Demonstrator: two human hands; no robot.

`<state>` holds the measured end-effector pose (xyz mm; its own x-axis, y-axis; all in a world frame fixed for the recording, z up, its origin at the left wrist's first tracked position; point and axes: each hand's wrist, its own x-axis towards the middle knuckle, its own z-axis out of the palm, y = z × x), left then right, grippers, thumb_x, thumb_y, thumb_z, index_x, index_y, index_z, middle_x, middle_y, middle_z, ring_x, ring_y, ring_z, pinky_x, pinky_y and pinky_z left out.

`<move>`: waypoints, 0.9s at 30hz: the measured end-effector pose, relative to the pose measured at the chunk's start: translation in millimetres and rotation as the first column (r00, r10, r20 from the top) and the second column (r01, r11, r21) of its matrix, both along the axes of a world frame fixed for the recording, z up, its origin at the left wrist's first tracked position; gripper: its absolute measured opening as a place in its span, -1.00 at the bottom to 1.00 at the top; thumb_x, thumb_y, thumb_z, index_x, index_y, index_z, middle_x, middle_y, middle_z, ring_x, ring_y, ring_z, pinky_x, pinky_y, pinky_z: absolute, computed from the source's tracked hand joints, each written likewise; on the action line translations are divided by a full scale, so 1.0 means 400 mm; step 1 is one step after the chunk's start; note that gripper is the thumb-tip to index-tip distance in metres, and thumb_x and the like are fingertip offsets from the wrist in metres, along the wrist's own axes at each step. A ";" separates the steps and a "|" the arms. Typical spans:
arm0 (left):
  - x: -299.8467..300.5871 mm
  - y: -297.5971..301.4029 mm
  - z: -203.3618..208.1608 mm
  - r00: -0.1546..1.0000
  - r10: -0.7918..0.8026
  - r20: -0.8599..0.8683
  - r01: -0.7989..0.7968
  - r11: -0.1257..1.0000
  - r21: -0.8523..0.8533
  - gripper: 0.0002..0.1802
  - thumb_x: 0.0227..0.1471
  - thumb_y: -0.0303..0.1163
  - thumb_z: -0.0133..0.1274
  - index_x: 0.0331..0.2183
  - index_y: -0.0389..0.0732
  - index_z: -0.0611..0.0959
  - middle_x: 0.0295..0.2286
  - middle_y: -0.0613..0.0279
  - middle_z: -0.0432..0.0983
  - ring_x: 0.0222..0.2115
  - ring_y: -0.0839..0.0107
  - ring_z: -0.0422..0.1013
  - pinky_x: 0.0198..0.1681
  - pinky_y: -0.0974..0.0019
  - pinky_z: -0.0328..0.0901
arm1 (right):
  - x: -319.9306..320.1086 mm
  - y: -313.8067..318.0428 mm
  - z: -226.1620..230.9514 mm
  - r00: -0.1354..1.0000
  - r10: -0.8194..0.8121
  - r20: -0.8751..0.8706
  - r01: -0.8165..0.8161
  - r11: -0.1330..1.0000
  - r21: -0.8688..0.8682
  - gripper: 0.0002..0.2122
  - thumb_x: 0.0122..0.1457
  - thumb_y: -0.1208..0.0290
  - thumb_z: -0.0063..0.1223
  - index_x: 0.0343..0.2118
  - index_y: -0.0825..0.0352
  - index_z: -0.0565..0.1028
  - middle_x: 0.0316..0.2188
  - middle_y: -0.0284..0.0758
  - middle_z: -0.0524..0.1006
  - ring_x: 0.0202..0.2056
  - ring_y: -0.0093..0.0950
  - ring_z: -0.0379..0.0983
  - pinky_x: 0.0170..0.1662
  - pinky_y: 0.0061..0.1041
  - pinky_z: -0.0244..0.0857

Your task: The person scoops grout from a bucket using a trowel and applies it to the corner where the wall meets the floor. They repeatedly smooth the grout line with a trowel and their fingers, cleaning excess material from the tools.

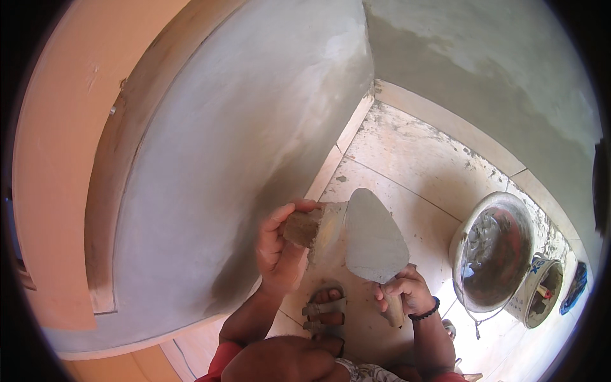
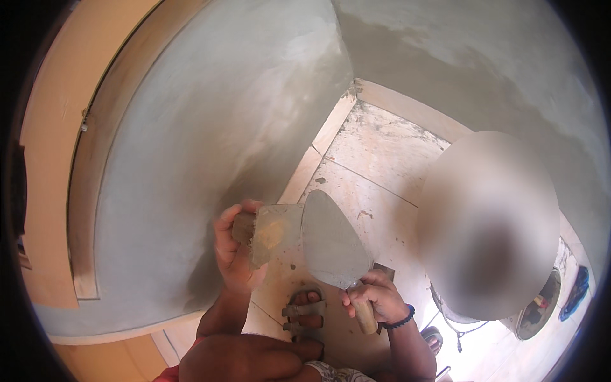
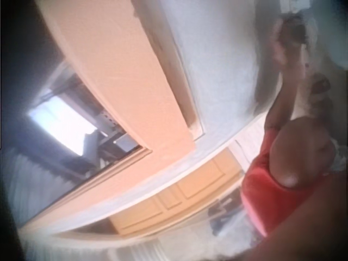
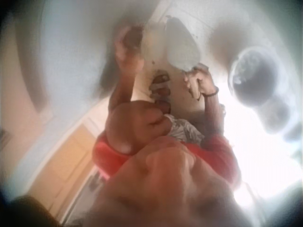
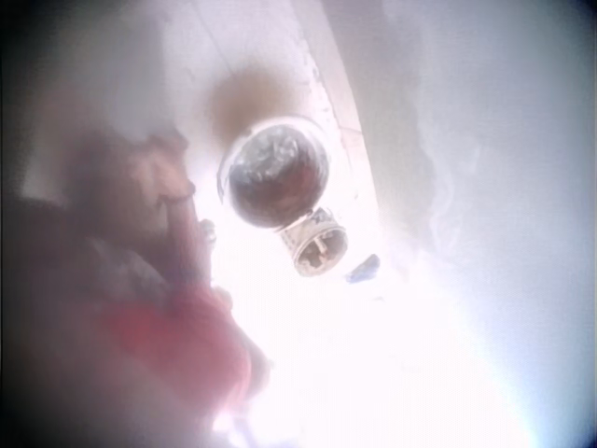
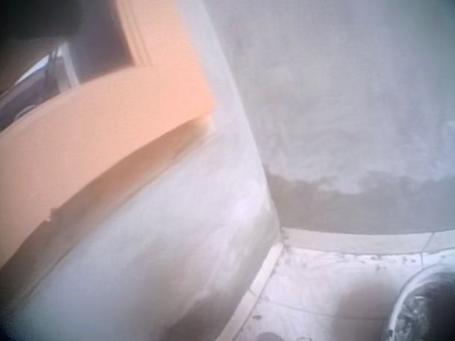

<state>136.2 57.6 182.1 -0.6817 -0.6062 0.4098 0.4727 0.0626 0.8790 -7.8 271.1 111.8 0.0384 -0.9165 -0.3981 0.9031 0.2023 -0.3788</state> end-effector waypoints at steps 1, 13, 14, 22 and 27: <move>-0.011 0.004 0.005 1.000 -0.023 -0.007 0.023 0.999 -0.027 -0.53 0.17 -0.59 -0.16 0.13 -0.24 0.24 0.05 -0.08 0.27 0.10 0.10 0.24 0.16 0.09 0.14 | 0.003 0.000 -0.010 0.999 0.021 0.036 -0.021 1.000 0.003 -0.62 -0.11 0.59 -0.06 -0.13 0.52 0.42 -0.48 -0.12 0.46 -0.55 -0.35 0.45 -0.44 -0.42 0.37; -0.010 0.000 -0.032 0.969 0.078 0.233 -0.007 0.957 -0.289 -0.46 0.06 -0.71 -0.25 0.11 -0.32 0.26 0.03 -0.11 0.29 0.08 0.06 0.27 0.17 0.06 0.14 | 0.008 -0.008 0.021 0.994 -0.045 0.100 0.056 0.992 -0.116 -0.59 -0.15 0.59 -0.03 -0.13 0.52 0.40 -0.50 -0.12 0.46 -0.57 -0.35 0.43 -0.48 -0.43 0.36; -0.004 -0.003 -0.032 0.963 0.082 0.258 -0.003 0.956 -0.294 -0.41 0.00 -0.78 -0.27 0.12 -0.32 0.27 0.04 -0.11 0.29 0.10 0.11 0.26 0.19 0.10 0.12 | 0.007 -0.006 0.027 0.994 -0.054 0.098 0.065 0.990 -0.121 -0.59 -0.15 0.59 -0.02 -0.13 0.53 0.40 -0.50 -0.11 0.46 -0.57 -0.35 0.43 -0.49 -0.42 0.35; -0.011 0.025 -0.030 0.947 0.104 0.304 -0.114 0.993 0.015 -0.48 0.13 -0.54 -0.09 0.14 -0.31 0.26 0.03 -0.04 0.32 0.01 0.30 0.32 0.13 0.21 0.17 | -0.017 0.019 0.036 0.989 -0.102 0.112 0.116 0.984 -0.132 -0.50 -0.22 0.52 0.05 -0.10 0.56 0.36 -0.59 -0.13 0.41 -0.65 -0.34 0.35 -0.56 -0.39 0.31; -0.016 0.019 -0.009 0.976 0.066 0.210 -0.077 0.996 0.045 -0.48 0.10 -0.66 -0.14 0.12 -0.29 0.24 0.03 -0.02 0.30 0.03 0.30 0.30 0.11 0.21 0.20 | -0.034 0.025 -0.021 0.990 -0.031 0.134 0.049 0.991 -0.128 -0.48 -0.24 0.43 0.03 -0.11 0.58 0.36 -0.60 -0.14 0.40 -0.69 -0.35 0.32 -0.59 -0.41 0.28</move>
